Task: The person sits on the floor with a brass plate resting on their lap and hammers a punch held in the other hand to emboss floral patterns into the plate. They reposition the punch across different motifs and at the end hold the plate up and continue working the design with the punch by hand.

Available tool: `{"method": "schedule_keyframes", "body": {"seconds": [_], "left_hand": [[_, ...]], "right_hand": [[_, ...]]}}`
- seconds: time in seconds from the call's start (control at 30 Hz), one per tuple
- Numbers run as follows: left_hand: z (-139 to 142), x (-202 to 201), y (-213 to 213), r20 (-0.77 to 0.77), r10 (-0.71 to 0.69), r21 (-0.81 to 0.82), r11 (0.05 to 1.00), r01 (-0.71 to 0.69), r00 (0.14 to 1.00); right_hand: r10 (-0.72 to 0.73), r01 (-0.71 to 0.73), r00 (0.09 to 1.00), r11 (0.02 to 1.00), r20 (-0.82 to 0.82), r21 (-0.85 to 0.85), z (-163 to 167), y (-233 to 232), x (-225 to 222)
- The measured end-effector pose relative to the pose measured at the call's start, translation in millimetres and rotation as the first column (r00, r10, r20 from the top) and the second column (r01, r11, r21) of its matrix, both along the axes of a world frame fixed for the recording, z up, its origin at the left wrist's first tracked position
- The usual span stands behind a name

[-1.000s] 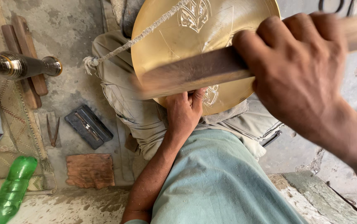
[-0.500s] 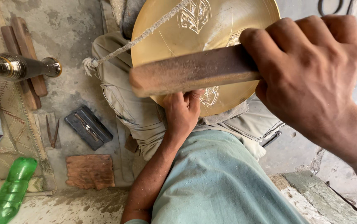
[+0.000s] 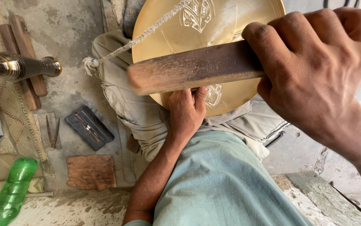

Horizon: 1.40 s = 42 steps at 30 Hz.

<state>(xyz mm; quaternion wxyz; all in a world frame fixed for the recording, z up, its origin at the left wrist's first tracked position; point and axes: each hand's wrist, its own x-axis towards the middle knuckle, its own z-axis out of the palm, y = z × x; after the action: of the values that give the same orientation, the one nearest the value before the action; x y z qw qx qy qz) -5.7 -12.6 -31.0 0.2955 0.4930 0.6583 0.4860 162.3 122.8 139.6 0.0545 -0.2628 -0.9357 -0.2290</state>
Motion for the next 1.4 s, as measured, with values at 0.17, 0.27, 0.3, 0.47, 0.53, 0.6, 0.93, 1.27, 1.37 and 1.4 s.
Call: {"method": "schedule_keyframes", "body": {"seconds": [0.17,0.27,0.3,0.47,0.53,0.6,0.93,1.27,1.37,1.4], "left_hand": [[-1.7,0.0,0.1,-0.170,0.008,0.038,0.999,-0.001,0.985],[-1.7,-0.8,0.3,-0.067,0.003,0.022,1.000,-0.002,0.998],[-1.9,-0.5,0.2,0.002,-0.008,0.006,1.000,0.008,1.000],[-2.0,3.6,-0.3,-0.003,0.050,0.030,0.998,-0.050,0.999],[-2.0,4.2,-1.5,-0.057,0.061,0.006,0.998,-0.061,0.997],[-2.3,5.5,-1.9,-0.113,0.049,-0.022,0.998,-0.052,0.992],[-7.9,7.8,-5.4,-0.153,0.065,0.012,0.998,-0.064,0.986],[30.0,-49.5,-32.6,0.517,0.208,0.081,0.954,-0.290,0.830],[32.0,-80.5,-47.9,0.385,0.327,0.109,0.912,-0.394,0.863],[32.0,-90.1,-53.4,0.359,0.356,0.093,0.906,-0.413,0.863]], "right_hand": [[0.019,-0.025,0.997,0.996,0.080,0.085,-4.8,1.6,-6.0],[0.037,-0.049,0.995,0.990,0.096,0.132,-5.2,2.2,-9.6],[0.029,-0.044,0.993,0.990,0.112,0.135,-4.6,2.3,-11.0],[-0.013,-0.016,0.977,0.991,0.212,0.134,5.4,2.4,-20.2],[0.006,-0.017,0.989,0.997,0.147,0.076,9.3,2.5,-24.5],[0.004,-0.003,0.992,1.000,0.129,-0.007,10.5,2.1,-28.0],[-0.061,0.072,0.995,0.985,0.077,-0.154,10.9,-7.9,-15.3],[-0.530,0.314,0.831,0.697,-0.168,-0.644,-8.0,-13.4,69.9],[-0.733,0.271,0.623,0.531,-0.275,-0.803,-52.8,-18.8,104.8],[-0.783,0.245,0.545,0.492,-0.300,-0.836,-67.3,-22.8,114.7]]}}
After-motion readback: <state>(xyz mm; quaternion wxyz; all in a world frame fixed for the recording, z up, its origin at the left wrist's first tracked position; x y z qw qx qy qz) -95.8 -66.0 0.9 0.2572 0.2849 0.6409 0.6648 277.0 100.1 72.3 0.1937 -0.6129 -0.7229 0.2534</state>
